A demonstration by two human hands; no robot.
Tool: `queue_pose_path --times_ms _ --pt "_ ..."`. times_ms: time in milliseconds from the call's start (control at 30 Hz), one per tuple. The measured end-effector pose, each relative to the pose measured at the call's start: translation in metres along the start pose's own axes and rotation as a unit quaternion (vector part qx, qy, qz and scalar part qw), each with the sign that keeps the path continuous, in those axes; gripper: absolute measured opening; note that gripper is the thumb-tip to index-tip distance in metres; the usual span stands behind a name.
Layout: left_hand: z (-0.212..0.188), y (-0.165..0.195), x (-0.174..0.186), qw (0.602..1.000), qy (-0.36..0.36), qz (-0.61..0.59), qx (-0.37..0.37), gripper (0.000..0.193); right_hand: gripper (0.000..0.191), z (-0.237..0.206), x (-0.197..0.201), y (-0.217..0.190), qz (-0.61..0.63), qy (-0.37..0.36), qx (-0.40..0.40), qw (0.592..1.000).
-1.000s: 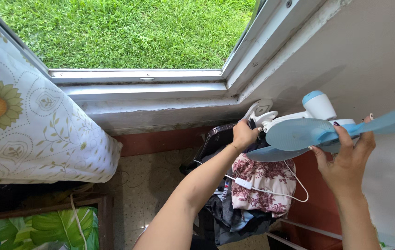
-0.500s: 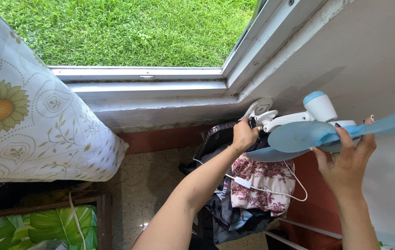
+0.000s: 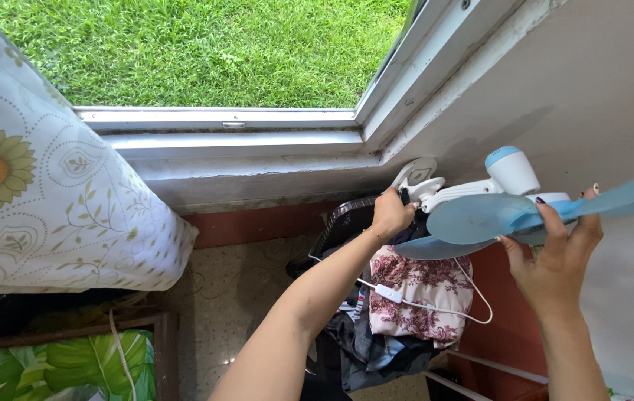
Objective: The person works on a small blue clip fan placed on a pile of clothes by a window. They detach the front blade assembly from the fan body, handle the blades and hub, then reattach the blade assembly and adjust the fan head and clip mount by hand.
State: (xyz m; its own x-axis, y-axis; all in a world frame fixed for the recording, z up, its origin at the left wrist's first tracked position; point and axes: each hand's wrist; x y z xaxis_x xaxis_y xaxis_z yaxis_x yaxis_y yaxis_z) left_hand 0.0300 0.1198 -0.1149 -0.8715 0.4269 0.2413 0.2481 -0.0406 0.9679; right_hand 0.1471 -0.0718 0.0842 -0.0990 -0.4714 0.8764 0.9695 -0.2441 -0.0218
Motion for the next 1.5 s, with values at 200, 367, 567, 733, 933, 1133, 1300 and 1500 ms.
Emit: queue_pose_path --times_ms 200,367,567,733,933,1133,1300,1500 --pt "0.007 0.007 0.012 0.951 -0.097 -0.203 0.211 0.047 0.093 0.005 0.002 -0.001 0.015 0.011 0.011 1.000" --pt "-0.001 0.003 0.001 1.000 0.004 -0.004 0.008 0.055 0.092 0.000 0.002 0.001 0.008 0.006 0.007 1.000" --pt "-0.007 -0.006 -0.006 0.999 0.031 -0.027 -0.005 0.050 0.091 -0.001 0.003 0.000 0.026 0.019 0.007 0.999" --pt "0.003 -0.003 0.000 0.955 -0.078 -0.211 0.193 0.047 0.093 0.008 0.004 -0.004 0.023 0.012 0.005 1.000" --pt "-0.002 0.001 -0.002 0.997 -0.007 -0.039 0.063 0.056 0.092 0.004 0.003 -0.003 0.024 0.022 0.015 0.999" --pt "-0.002 0.001 0.001 0.998 -0.009 -0.014 0.069 0.057 0.091 0.000 -0.003 -0.001 0.031 0.026 0.006 0.999" --pt "0.008 -0.001 0.003 0.966 -0.070 -0.182 0.168 0.047 0.092 0.005 -0.001 -0.004 0.035 0.028 0.007 0.999" --pt "0.008 0.001 0.004 0.968 -0.076 -0.157 0.181 0.049 0.092 0.006 0.002 -0.006 0.031 0.022 0.004 0.999"
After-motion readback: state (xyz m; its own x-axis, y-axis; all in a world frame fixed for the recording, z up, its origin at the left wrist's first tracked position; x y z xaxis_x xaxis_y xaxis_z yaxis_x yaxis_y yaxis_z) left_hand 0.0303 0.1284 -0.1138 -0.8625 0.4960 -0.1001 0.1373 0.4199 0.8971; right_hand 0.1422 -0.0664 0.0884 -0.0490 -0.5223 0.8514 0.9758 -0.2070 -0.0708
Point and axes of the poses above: each hand's wrist, its own z-axis towards the middle knuckle, its own x-axis out of the back of the hand, y = z × x, and after that the axes turned 6 degrees about -x, right-handed
